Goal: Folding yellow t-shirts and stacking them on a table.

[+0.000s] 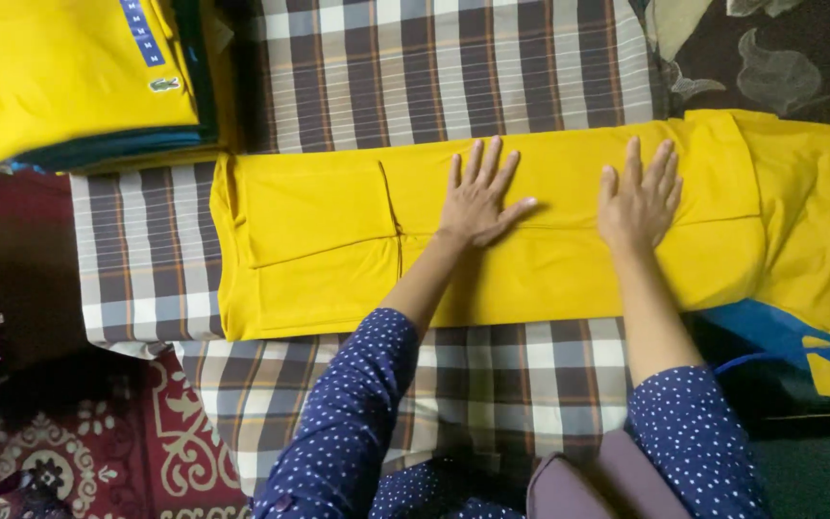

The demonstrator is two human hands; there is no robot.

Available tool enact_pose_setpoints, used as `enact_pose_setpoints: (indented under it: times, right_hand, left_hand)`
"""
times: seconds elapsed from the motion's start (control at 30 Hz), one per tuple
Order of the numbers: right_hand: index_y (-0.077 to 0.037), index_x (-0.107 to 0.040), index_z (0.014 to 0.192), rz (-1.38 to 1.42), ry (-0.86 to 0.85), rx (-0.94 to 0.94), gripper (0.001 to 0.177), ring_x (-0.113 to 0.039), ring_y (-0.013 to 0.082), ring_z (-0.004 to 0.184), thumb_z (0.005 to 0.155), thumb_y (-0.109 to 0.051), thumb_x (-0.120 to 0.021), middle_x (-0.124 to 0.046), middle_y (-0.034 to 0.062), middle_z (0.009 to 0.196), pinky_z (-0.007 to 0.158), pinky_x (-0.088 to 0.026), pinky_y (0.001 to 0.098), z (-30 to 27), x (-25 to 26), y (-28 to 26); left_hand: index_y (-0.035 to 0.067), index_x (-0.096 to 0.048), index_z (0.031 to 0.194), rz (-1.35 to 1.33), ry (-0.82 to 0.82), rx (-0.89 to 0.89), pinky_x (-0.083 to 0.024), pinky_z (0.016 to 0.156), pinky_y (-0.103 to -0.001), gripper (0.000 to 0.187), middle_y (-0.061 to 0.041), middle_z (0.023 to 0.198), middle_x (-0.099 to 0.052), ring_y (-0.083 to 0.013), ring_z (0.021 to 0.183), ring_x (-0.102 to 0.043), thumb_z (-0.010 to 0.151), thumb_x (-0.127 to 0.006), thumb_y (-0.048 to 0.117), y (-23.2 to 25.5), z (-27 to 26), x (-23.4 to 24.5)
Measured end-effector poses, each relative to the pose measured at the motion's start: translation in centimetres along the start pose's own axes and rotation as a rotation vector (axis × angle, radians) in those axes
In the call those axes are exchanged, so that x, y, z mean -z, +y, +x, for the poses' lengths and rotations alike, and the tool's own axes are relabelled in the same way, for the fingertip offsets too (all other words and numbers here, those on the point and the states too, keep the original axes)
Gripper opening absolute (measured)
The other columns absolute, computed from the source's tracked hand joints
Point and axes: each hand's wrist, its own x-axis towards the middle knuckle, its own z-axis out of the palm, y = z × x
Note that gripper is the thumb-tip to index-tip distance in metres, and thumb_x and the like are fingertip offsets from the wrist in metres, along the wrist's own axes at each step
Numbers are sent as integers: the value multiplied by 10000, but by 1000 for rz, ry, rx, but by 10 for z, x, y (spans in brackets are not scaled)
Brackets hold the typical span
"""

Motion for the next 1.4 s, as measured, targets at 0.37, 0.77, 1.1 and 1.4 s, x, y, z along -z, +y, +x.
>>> enact_pose_setpoints:
  times: [0.37,0.77,1.1,1.4]
  right_hand:
    - [-162,-492,1614,-5,9,16,562,-326,414,1490,1110,-394,-579,-331,258,1624,1145,-290,616,1,-9,7]
    - [-139,-410,1664,85,-173,-66,606,-213,439,1520,1148,-455,-393,-192,236,1665,1184,-173,601,5,23,-10]
    - [-97,-503,1633,29,-50,26,566,-327,472,1466,1146,-382,-531,-288,292,1621,1132,-265,612,3,8,0]
    - [-73,-518,1633,86,-36,39,570,-313,478,1467,1144,-365,-537,-288,311,1618,1138,-230,604,3,8,2]
  left_hand:
    - [240,-178,1673,38,75,-94,-117,1311,-505,731,-105,1747,-108,-301,1618,-103,1069,-232,649,11,-35,-26]
    - [-52,-268,1591,-13,283,2,-148,1306,-421,829,-212,1680,-239,-358,1581,-162,1059,-380,574,-28,-190,-51]
    - [110,27,1635,-12,-136,-113,52,1274,-474,751,-117,1702,101,-287,1573,109,1055,-56,580,59,-110,-38]
    - [146,-385,1587,-307,280,-415,-335,1281,-498,652,-130,1674,-379,-323,1581,-366,1067,-392,540,53,-84,-61]
